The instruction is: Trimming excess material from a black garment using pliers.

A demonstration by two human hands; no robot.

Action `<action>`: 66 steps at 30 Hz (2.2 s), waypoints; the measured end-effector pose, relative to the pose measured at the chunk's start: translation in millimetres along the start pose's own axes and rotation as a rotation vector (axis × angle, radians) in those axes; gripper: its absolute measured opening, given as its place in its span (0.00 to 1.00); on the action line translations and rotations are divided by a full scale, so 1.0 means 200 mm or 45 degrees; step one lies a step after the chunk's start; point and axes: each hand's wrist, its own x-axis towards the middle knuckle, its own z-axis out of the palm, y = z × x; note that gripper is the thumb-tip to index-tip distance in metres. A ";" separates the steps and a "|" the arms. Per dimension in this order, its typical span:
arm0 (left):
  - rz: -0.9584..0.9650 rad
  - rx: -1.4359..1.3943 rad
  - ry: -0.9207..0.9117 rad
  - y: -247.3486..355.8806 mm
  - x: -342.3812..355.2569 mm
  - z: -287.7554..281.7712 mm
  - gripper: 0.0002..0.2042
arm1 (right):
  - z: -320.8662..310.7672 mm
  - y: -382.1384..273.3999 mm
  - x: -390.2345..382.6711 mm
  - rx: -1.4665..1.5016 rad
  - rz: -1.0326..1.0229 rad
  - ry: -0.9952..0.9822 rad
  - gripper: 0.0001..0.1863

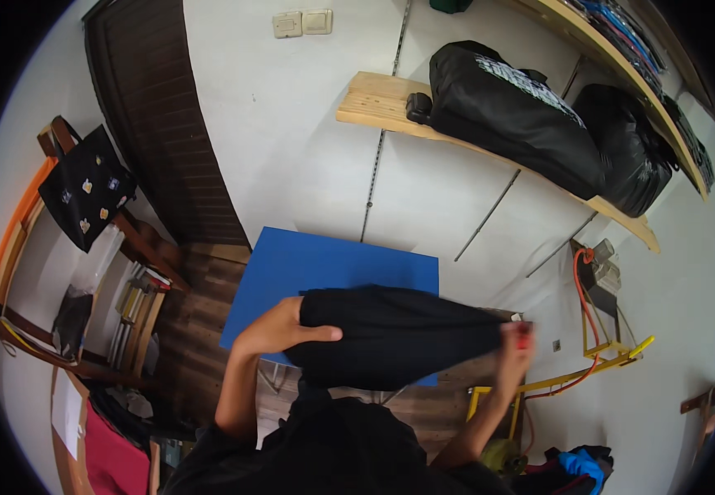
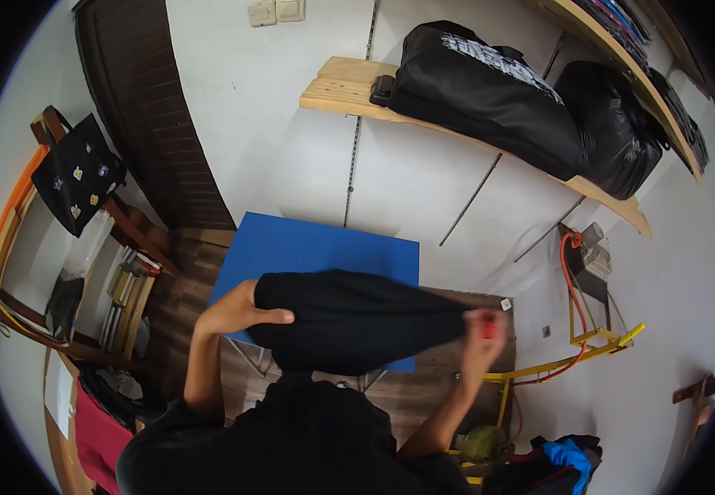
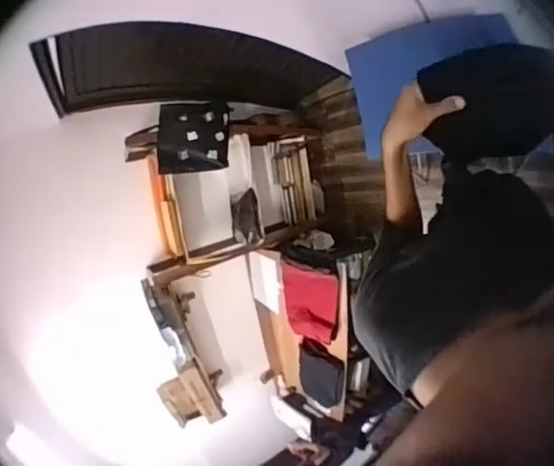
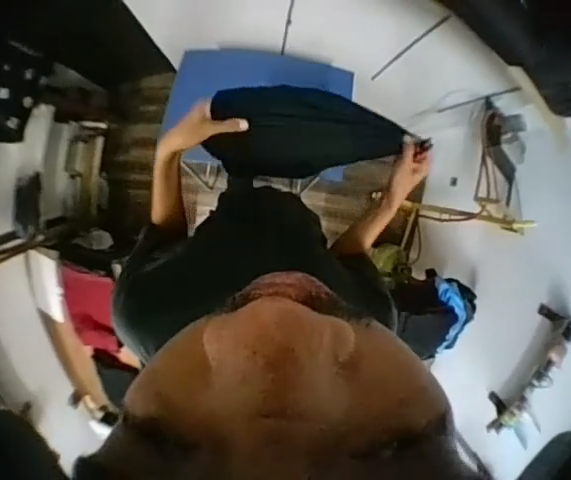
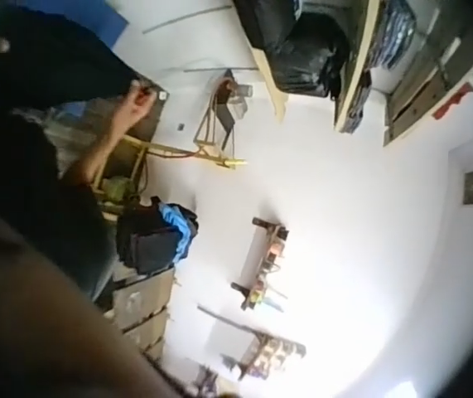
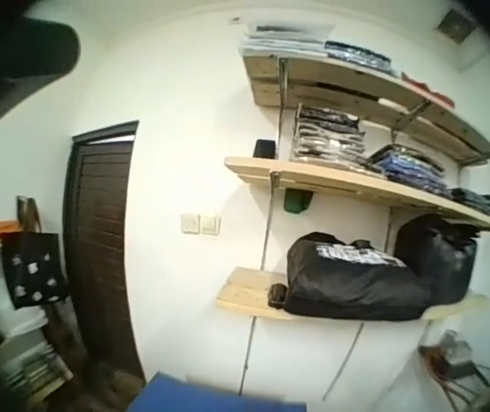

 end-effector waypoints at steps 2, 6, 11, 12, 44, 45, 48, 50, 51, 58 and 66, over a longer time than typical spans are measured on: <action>-0.118 0.165 -0.041 -0.01 -0.03 -0.13 0.15 | -0.11 0.02 0.10 0.043 -0.027 0.500 0.10; -0.211 0.088 0.073 0.03 -0.03 -0.38 0.08 | -0.18 0.06 0.12 -0.099 -0.407 0.452 0.11; 0.308 -0.638 0.824 0.18 0.00 -0.50 0.20 | -0.17 0.04 0.11 -0.139 -0.365 0.462 0.10; 0.394 -0.639 0.793 0.19 -0.01 -0.47 0.20 | -0.18 0.03 0.12 -0.153 -0.294 0.531 0.09; 0.708 -1.185 0.855 -0.11 0.12 -0.44 0.14 | 0.28 -0.18 0.13 0.181 0.247 -0.120 0.11; 0.690 -1.183 0.502 -0.12 0.14 -0.23 0.14 | 0.36 -0.23 0.08 0.280 0.330 -0.221 0.10; 0.133 -0.210 0.156 -0.18 0.19 0.32 0.17 | 0.52 -0.32 -0.03 0.309 0.473 -0.456 0.10; 0.229 0.202 0.199 -0.23 0.23 0.53 0.22 | 0.55 -0.36 -0.06 0.393 0.486 -0.502 0.10; 0.238 0.393 0.267 -0.27 0.24 0.59 0.19 | 0.55 -0.37 -0.06 0.413 0.446 -0.555 0.10; 0.171 -0.078 0.322 -0.39 0.24 0.57 0.08 | 0.47 -0.34 -0.11 0.526 0.259 -0.611 0.12; 0.026 -0.919 0.514 -0.15 0.30 0.54 0.08 | 0.44 -0.17 -0.33 0.344 0.211 -0.733 0.20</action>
